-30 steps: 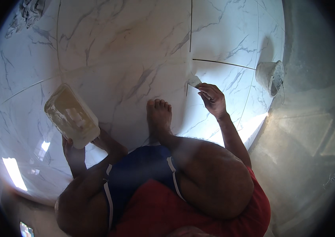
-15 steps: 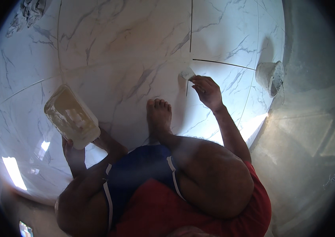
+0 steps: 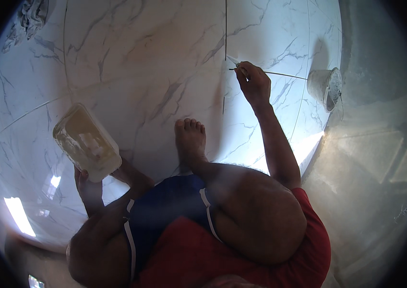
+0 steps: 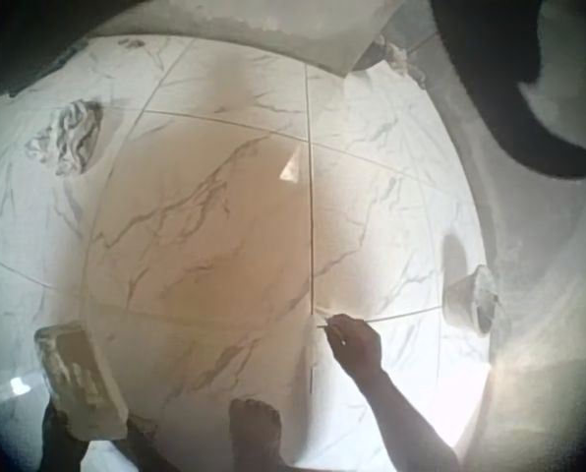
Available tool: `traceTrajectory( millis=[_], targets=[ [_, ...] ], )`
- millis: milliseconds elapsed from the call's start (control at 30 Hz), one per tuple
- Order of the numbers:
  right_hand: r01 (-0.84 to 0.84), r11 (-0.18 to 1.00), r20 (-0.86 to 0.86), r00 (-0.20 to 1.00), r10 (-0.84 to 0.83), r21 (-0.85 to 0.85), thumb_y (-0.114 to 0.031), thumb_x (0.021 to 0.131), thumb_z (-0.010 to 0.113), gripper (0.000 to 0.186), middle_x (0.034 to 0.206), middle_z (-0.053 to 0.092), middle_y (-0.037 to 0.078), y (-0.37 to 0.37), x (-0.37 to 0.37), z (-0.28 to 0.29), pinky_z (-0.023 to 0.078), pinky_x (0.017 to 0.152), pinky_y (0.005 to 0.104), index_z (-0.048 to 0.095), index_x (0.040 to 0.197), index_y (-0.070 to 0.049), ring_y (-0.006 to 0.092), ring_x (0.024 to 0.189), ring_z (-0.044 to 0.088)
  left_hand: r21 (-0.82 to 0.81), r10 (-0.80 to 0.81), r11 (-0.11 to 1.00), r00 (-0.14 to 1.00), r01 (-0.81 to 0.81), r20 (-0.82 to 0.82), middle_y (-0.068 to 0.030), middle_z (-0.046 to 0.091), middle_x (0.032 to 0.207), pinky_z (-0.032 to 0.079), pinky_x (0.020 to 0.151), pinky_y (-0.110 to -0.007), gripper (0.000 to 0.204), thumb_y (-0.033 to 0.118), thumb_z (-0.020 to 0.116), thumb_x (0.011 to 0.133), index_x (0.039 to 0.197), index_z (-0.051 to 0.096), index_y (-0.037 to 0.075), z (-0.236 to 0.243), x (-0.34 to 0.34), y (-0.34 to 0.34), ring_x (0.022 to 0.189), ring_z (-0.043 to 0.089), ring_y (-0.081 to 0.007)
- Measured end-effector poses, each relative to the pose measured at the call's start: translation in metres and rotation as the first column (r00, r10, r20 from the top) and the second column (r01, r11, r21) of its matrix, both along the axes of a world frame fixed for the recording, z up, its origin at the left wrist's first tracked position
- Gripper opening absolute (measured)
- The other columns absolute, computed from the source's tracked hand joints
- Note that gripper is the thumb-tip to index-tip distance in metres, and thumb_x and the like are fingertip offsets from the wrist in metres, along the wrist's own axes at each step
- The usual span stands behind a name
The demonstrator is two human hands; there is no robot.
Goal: The person applies grout to the spaces between floor tiles using a small putty knife while holding a container of grout mixture.
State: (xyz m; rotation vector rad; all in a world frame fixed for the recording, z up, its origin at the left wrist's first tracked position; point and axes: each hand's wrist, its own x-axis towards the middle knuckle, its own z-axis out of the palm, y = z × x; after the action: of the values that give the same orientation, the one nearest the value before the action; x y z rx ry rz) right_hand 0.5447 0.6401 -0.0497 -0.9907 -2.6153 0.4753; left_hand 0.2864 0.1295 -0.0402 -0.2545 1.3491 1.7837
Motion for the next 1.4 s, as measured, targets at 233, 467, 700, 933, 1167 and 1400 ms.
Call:
traceTrajectory(
  millis=[233,467,700,933,1167,1400],
  targets=[
    [-0.046,0.999,0.095,0.994,0.048,-0.025,-0.007,0.083,0.078,0.022,0.1,0.073,0.009,-0.053,0.049,0.002,0.058,0.077,0.0389,0.065,0.101,-0.007,0.0298,0.089,0.07,0.005,0.01,1.0,1.0,-0.01,0.0,-0.0197,0.045,0.145,0.047,0.107,-0.041,0.072,0.032,0.057,0.098,0.154,0.028,-0.001,-0.006,0.002,-0.004,0.131,0.051,-0.0302],
    [0.044,0.999,0.071,0.996,-0.045,0.006,-0.007,0.083,0.08,0.025,0.098,0.073,0.009,-0.099,0.073,0.01,0.059,0.075,0.0379,0.066,0.103,-0.005,0.0288,0.085,0.071,0.061,-0.057,0.996,0.998,0.057,-0.007,-0.0205,0.045,0.146,0.047,0.107,-0.04,0.069,0.03,0.055,0.1,0.155,0.027,-0.002,-0.008,-0.004,-0.007,0.13,0.052,-0.0291],
    [0.105,0.994,0.057,0.993,-0.107,0.041,-0.008,0.083,0.078,0.02,0.089,0.07,0.008,-0.078,0.046,-0.002,0.056,0.068,0.0398,0.063,0.097,-0.007,0.0303,0.077,0.067,0.152,-0.028,0.988,0.999,0.025,0.017,-0.0227,0.044,0.148,0.049,0.105,-0.04,0.064,0.023,0.054,0.103,0.155,0.026,0.0,-0.005,-0.004,-0.006,0.132,0.051,-0.0319],
    [0.07,0.998,0.049,0.996,-0.07,0.001,-0.005,0.082,0.076,0.019,0.094,0.069,0.011,-0.141,0.067,0.001,0.057,0.072,0.041,0.063,0.096,-0.006,0.0333,0.081,0.068,0.017,0.039,0.999,0.999,-0.038,-0.019,-0.0242,0.045,0.147,0.05,0.104,-0.042,0.064,0.022,0.057,0.101,0.154,0.028,0.001,-0.021,0.003,-0.021,0.131,0.053,-0.0337],
    [0.088,0.996,0.046,0.995,-0.088,0.017,-0.007,0.081,0.08,0.028,0.108,0.072,0.011,-0.092,0.037,0.017,0.059,0.081,0.0384,0.067,0.105,-0.006,0.0313,0.095,0.07,0.098,-0.021,0.995,0.999,0.017,0.041,-0.0244,0.045,0.146,0.05,0.105,-0.042,0.062,0.026,0.053,0.103,0.153,0.029,-0.001,-0.012,-0.003,-0.01,0.13,0.053,-0.0342],
    [-0.132,0.991,0.001,0.991,0.132,-0.036,-0.004,0.081,0.079,0.025,0.109,0.073,0.008,-0.047,0.016,0.001,0.059,0.083,0.0367,0.069,0.104,-0.005,0.0275,0.098,0.07,0.06,0.002,0.998,0.999,-0.005,0.052,-0.0234,0.044,0.147,0.048,0.107,-0.042,0.073,0.029,0.059,0.097,0.156,0.026,0.001,-0.006,-0.002,-0.008,0.132,0.051,-0.0334]
  ],
)
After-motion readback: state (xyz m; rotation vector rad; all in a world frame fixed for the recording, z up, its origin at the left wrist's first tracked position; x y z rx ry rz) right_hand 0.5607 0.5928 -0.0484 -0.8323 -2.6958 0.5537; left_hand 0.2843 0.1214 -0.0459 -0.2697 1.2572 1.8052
